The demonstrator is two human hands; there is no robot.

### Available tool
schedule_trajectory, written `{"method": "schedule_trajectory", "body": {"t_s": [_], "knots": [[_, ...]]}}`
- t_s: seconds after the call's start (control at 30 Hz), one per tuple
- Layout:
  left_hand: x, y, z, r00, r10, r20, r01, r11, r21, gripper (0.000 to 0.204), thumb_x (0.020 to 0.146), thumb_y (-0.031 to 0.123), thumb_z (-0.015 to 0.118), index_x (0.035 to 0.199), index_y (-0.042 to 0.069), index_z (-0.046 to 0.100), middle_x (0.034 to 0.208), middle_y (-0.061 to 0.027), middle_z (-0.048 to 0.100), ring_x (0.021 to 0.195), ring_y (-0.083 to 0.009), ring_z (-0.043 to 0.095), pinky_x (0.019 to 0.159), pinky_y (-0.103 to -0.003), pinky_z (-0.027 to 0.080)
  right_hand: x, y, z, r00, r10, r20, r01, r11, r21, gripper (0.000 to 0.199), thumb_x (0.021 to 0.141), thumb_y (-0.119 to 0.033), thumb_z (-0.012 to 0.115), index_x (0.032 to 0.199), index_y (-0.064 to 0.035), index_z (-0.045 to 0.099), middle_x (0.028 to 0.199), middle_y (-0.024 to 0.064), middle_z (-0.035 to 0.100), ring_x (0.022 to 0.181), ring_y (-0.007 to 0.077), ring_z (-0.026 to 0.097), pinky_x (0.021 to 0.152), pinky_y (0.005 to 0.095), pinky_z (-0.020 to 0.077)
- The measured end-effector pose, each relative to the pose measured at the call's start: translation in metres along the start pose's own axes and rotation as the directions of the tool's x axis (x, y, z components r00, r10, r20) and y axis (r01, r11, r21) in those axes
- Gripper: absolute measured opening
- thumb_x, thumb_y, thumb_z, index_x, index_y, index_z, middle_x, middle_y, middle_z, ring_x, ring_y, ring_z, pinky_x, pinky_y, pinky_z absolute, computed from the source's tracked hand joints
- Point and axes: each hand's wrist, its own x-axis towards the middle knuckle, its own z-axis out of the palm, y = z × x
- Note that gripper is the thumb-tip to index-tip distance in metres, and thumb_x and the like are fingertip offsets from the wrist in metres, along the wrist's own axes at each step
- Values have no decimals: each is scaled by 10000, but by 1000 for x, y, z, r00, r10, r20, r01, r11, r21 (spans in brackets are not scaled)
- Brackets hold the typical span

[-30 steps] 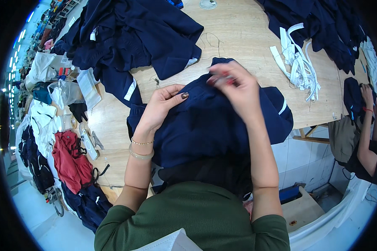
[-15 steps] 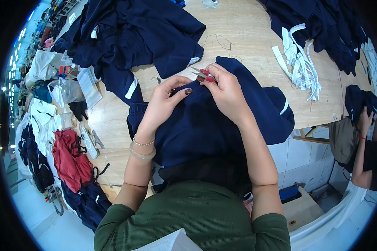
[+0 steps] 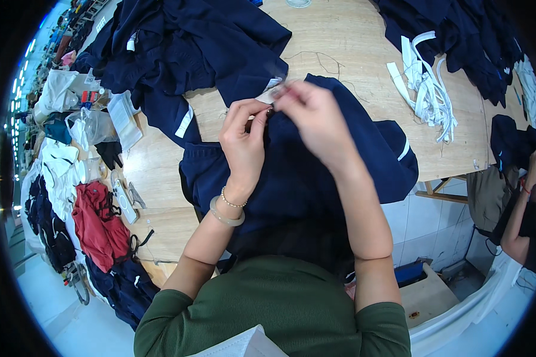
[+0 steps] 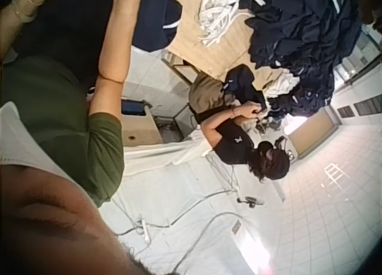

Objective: Trimming loose threads from blue garments using small scissors.

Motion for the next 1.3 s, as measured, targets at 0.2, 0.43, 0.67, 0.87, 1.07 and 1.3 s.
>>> {"method": "schedule_trajectory", "body": {"t_s": [0.2, 0.43, 0.67, 0.87, 1.07, 1.3], "knots": [[7, -9, -8, 995, -94, 41, 96, 995, -37, 32, 890, -27, 590, 885, -40, 619, 789, -104, 659, 659, -162, 649, 598, -250, 513, 16, 8, -76, 876, -191, -442, -42, 884, -466, 248, 943, -257, 592, 953, -9, 583, 771, 5, 541, 694, 69, 446, 625, 210, 365], [15, -7, -12, 976, -165, 140, 174, 983, -56, 96, 943, -20, 520, 937, -53, 610, 851, -105, 698, 754, -124, 675, 672, -229, 549, -2, 0, -54, 915, -330, -231, 170, 836, -521, 145, 843, -99, 673, 914, 1, 595, 786, 54, 600, 732, 137, 524, 680, 292, 424], [19, -9, -11, 987, -113, 113, 123, 988, -91, 59, 926, -8, 549, 916, -38, 598, 789, -106, 673, 681, -162, 669, 625, -250, 543, 1, 3, -24, 856, -491, 164, 377, 374, -847, 163, 725, -124, 736, 800, -50, 611, 761, 32, 565, 734, 223, 516, 644, 329, 438], [19, -7, -12, 987, -97, 129, 104, 993, -56, 60, 920, -1, 553, 905, -27, 605, 752, -105, 663, 659, -159, 658, 617, -250, 519, 8, 7, -23, 835, -515, 193, 403, 334, -852, 186, 720, -153, 742, 795, -61, 599, 758, 27, 561, 736, 222, 517, 644, 333, 444], [21, -8, -13, 988, -83, 132, 92, 994, -61, 62, 916, 1, 558, 893, -27, 609, 740, -102, 661, 658, -164, 660, 614, -255, 514, 11, 11, -22, 818, -533, 217, 420, 296, -858, 192, 717, -166, 742, 793, -65, 596, 754, 26, 555, 744, 220, 520, 651, 331, 450], [22, -9, -12, 986, -98, 136, 108, 992, -70, 57, 912, 2, 563, 893, -24, 610, 733, -101, 660, 652, -162, 657, 615, -255, 513, 10, 9, -24, 826, -515, 229, 421, 294, -858, 188, 717, -160, 741, 804, -66, 604, 761, 25, 556, 757, 218, 523, 667, 323, 457]]}}
